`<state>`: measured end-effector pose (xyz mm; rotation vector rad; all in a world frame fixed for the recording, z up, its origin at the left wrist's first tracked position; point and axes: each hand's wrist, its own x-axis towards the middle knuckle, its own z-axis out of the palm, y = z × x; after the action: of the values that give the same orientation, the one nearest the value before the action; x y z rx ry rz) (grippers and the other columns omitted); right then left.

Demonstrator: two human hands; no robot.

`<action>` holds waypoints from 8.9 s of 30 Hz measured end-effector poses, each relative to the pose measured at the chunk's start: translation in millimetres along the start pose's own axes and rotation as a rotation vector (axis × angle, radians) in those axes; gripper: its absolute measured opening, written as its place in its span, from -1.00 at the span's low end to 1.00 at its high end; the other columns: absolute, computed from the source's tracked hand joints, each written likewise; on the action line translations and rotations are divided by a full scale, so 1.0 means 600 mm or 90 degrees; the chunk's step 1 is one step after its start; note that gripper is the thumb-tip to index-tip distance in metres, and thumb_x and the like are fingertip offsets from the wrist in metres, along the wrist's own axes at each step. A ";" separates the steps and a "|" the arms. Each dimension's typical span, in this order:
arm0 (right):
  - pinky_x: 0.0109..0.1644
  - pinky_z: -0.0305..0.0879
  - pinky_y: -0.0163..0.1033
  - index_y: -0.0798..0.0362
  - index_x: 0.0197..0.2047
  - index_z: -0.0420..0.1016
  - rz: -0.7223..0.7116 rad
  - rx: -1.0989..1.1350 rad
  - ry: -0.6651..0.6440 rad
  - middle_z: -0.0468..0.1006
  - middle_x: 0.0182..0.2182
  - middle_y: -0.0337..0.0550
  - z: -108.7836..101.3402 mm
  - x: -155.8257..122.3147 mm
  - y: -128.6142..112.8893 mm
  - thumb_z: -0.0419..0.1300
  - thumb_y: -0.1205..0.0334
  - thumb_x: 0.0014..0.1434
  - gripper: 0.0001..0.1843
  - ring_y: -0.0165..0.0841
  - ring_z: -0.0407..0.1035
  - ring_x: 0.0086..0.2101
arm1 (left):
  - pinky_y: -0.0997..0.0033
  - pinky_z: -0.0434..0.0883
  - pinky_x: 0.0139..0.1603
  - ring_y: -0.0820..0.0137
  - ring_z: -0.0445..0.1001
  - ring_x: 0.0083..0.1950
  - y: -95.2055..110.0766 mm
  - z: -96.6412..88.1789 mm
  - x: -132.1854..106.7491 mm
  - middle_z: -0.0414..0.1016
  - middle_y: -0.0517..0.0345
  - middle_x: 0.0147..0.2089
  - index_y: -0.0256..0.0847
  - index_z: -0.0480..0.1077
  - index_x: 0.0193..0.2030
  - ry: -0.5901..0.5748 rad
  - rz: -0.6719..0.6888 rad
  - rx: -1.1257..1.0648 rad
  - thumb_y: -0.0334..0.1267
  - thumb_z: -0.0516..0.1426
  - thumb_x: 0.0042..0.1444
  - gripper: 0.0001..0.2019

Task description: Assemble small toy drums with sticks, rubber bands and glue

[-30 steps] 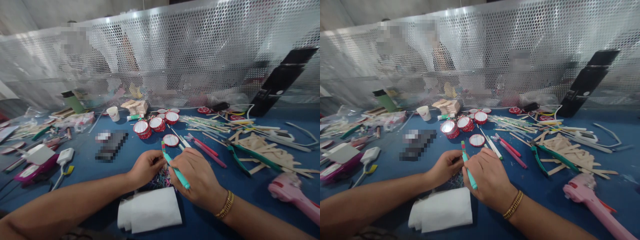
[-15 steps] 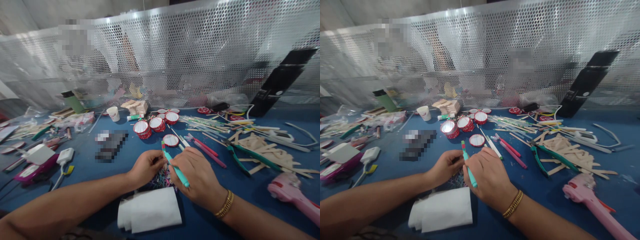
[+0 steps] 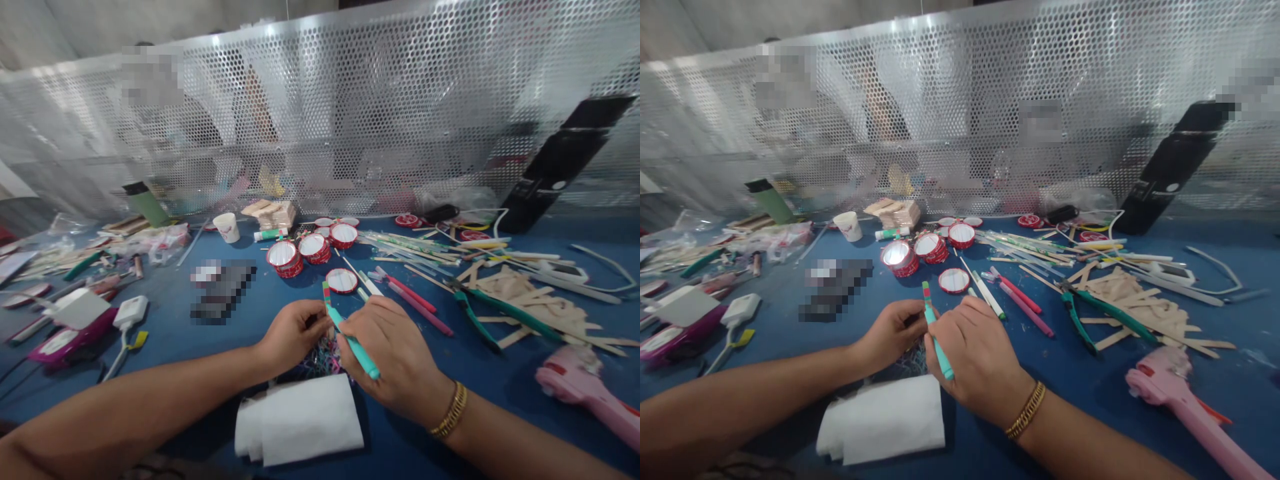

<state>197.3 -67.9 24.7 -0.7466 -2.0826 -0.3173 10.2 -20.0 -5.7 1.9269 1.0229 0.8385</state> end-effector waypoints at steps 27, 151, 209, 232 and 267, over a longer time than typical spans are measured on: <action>-0.17 0.30 -0.11 0.07 -0.29 0.35 0.014 -0.013 0.016 0.47 -0.49 -0.18 0.001 0.000 0.009 0.11 0.36 0.25 -0.94 -0.32 0.35 -0.43 | 0.53 0.06 -0.48 0.53 0.05 -0.48 0.004 0.000 0.000 0.11 0.33 -0.55 -0.24 0.19 -0.52 0.004 0.007 0.008 -0.11 0.10 0.25 -0.63; -0.10 0.25 -0.09 0.09 -0.30 0.39 0.005 -0.006 -0.004 0.50 -0.46 -0.16 -0.001 0.002 0.002 0.08 0.33 0.27 -0.89 -0.32 0.38 -0.39 | 0.54 0.08 -0.44 0.52 0.05 -0.44 0.006 -0.001 0.001 0.08 0.32 -0.52 -0.25 0.19 -0.52 0.003 0.020 0.023 -0.20 0.10 0.23 -0.68; -0.10 0.23 -0.10 0.06 -0.31 0.38 0.009 -0.021 -0.019 0.51 -0.47 -0.18 -0.004 0.003 0.001 0.07 0.33 0.27 -0.88 -0.33 0.38 -0.39 | 0.55 0.11 -0.44 0.52 0.08 -0.44 0.009 0.000 0.002 0.10 0.31 -0.52 -0.26 0.22 -0.51 -0.011 0.023 0.000 -0.19 0.08 0.23 -0.68; -0.10 0.22 -0.09 0.08 -0.34 0.38 0.015 -0.011 -0.019 0.48 -0.49 -0.20 -0.010 0.003 0.002 0.09 0.36 0.24 -0.89 -0.36 0.36 -0.42 | 0.47 0.14 -0.33 0.49 0.16 -0.42 0.010 -0.007 0.009 0.15 0.28 -0.53 -0.25 0.16 -0.58 0.033 0.131 0.163 -0.22 0.07 0.29 -0.60; -0.11 0.22 -0.09 0.08 -0.36 0.40 0.032 -0.057 -0.028 0.43 -0.53 -0.20 0.001 -0.002 0.008 0.07 0.33 0.26 -0.84 -0.34 0.29 -0.45 | 0.50 0.16 -0.35 0.50 0.22 -0.40 0.008 -0.006 0.009 0.24 0.26 -0.48 -0.27 0.26 -0.53 0.010 0.110 0.126 -0.23 0.08 0.30 -0.64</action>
<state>200.2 -64.4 23.3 -0.8662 -2.0984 -0.3715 11.8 -15.8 1.2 2.2049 0.9902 0.8771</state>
